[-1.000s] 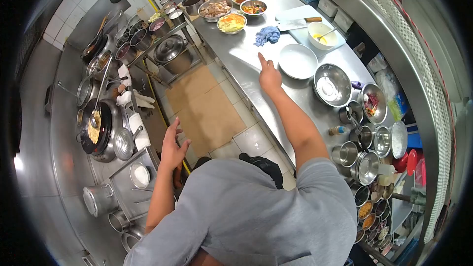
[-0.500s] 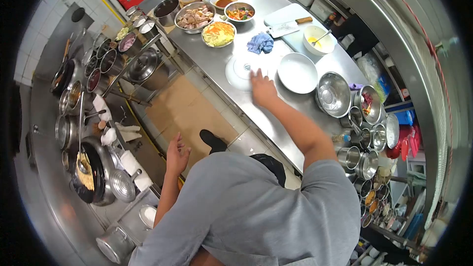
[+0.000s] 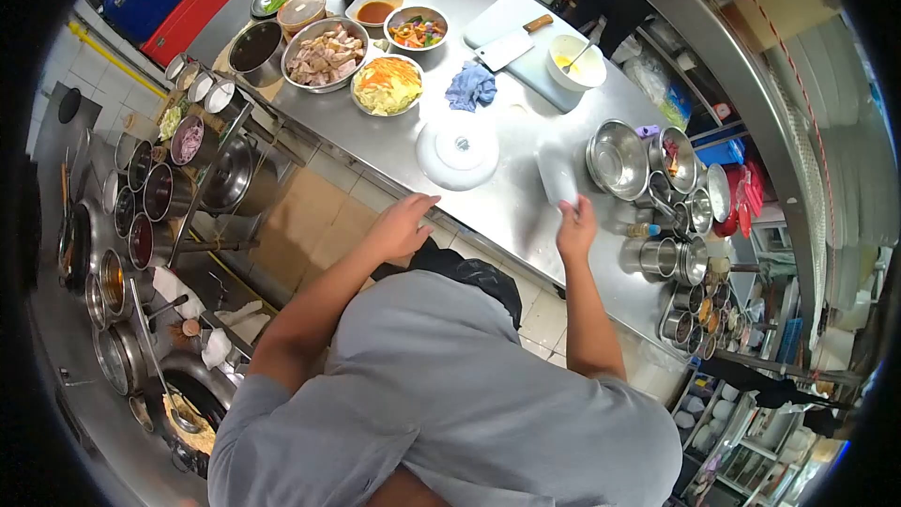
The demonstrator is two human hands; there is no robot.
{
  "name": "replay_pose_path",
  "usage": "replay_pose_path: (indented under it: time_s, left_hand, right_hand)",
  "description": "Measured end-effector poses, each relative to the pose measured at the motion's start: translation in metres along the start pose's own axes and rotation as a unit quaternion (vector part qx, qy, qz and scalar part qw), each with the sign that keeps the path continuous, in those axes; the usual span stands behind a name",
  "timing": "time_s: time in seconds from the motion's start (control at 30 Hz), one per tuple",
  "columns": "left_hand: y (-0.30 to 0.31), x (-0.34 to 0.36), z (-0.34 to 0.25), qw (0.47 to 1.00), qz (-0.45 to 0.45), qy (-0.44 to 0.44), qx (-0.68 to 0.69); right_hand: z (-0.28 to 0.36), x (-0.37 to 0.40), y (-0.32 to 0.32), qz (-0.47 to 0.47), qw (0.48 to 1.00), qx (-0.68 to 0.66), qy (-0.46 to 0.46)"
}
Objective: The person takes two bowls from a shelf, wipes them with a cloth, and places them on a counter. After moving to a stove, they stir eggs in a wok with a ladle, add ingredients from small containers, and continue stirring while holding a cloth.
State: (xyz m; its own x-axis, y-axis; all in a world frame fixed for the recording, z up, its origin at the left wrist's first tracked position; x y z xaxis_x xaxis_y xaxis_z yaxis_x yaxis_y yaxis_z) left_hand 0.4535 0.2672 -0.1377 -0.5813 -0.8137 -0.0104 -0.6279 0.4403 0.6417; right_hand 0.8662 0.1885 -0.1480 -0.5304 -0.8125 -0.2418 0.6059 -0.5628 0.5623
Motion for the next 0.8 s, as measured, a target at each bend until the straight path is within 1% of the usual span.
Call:
replay_pose_path:
  time_s: [0.03,0.07,0.1,0.13,0.17,0.2,0.23,0.3,0.33,0.37,0.4,0.43,0.47,0.5,0.53,0.57,0.6,0.63,0.67,0.7,0.73,0.77,0.8]
  left_hand:
    - [0.003,-0.002,0.005,1.0,-0.002,0.001,0.0]
    - [0.005,-0.004,0.017,0.998,0.009,0.036,0.053]
    - [0.009,-0.004,0.03,0.992,0.016,0.074,0.105]
    - [0.017,0.001,0.042,0.991,0.005,0.08,0.103]
    - [0.022,0.015,0.063,0.981,-0.004,0.124,0.151]
    - [0.026,0.034,0.085,0.966,-0.013,0.167,0.199]
    - [0.033,0.052,0.102,0.963,-0.026,0.179,0.199]
    - [0.053,0.098,0.143,0.942,-0.067,0.236,0.227]
    - [0.067,0.12,0.156,0.938,-0.091,0.25,0.225]
    - [0.079,0.147,0.17,0.925,-0.115,0.284,0.224]
    - [0.09,0.175,0.183,0.91,-0.14,0.319,0.224]
    - [0.101,0.199,0.194,0.899,-0.172,0.335,0.223]
    - [0.114,0.224,0.203,0.89,-0.213,0.349,0.203]
    - [0.125,0.251,0.209,0.877,-0.253,0.365,0.183]
    - [0.135,0.276,0.211,0.859,-0.286,0.383,0.184]
    - [0.149,0.299,0.206,0.846,-0.329,0.381,0.177]
    - [0.16,0.321,0.198,0.832,-0.37,0.379,0.167]
    - [0.163,0.343,0.193,0.81,-0.398,0.397,0.167]
    - [0.164,0.364,0.188,0.775,-0.442,0.408,0.195]
    - [0.164,0.384,0.184,0.738,-0.485,0.414,0.222]
    - [0.161,0.4,0.179,0.715,-0.509,0.425,0.22]
    - [0.157,0.414,0.174,0.691,-0.538,0.42,0.237]
    - [0.154,0.429,0.169,0.665,-0.569,0.414,0.252]
  right_hand:
    - [-0.023,0.005,0.007,-0.032,0.993,-0.102,-0.053]
    - [-0.031,0.015,0.014,-0.074,0.963,-0.232,-0.113]
    - [-0.039,0.028,0.014,-0.11,0.911,-0.358,-0.172]
    - [-0.044,0.037,0.011,-0.133,0.872,-0.426,-0.2]
    - [-0.053,0.048,0.004,-0.153,0.827,-0.49,-0.231]
    - [-0.061,0.054,-0.004,-0.165,0.802,-0.517,-0.249]
    - [-0.072,0.058,-0.013,-0.174,0.777,-0.542,-0.268]
    - [-0.105,0.058,-0.033,-0.129,0.764,-0.579,-0.254]
    - [-0.131,0.058,-0.038,-0.125,0.773,-0.555,-0.282]
    - [-0.159,0.058,-0.041,-0.118,0.782,-0.528,-0.309]
    - [-0.192,0.05,-0.034,-0.013,0.9,-0.359,-0.248]
    - [-0.209,0.04,-0.036,0.091,0.968,-0.175,-0.157]
    - [-0.218,0.033,-0.032,0.006,0.939,-0.237,-0.248]
    - [-0.213,0.02,-0.035,-0.074,0.893,-0.288,-0.338]
    - [-0.171,-0.01,0.002,-0.033,0.898,-0.289,-0.33]
    - [-0.03,0.008,-0.04,-0.206,0.933,0.0,-0.293]
    - [-0.029,-0.029,-0.072,-0.154,0.973,0.012,-0.17]
    - [-0.004,-0.054,-0.107,-0.103,0.994,0.019,-0.044]
    - [0.058,-0.061,-0.154,-0.022,0.997,0.036,0.066]
    - [0.104,-0.062,-0.209,0.057,0.992,-0.027,0.114]
    - [0.165,-0.05,-0.265,0.156,0.974,-0.051,0.154]
    - [0.233,-0.021,-0.312,0.227,0.949,-0.094,0.196]
    - [0.285,0.011,-0.367,0.308,0.911,-0.196,0.194]
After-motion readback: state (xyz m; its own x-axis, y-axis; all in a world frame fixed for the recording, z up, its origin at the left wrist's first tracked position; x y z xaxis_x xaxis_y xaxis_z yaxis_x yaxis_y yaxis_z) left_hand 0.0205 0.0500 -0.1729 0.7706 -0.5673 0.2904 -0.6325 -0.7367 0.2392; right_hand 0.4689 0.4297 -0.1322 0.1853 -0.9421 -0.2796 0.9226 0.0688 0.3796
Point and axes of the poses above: each hand's wrist, its own x-axis away from the middle knuckle, its own y-axis out of the back of the hand, z = x × y, the point moved 8 cm from there along -x, towards the middle knuckle, and after that the axes turned 5 degrees about y, right-handed, at the moved point
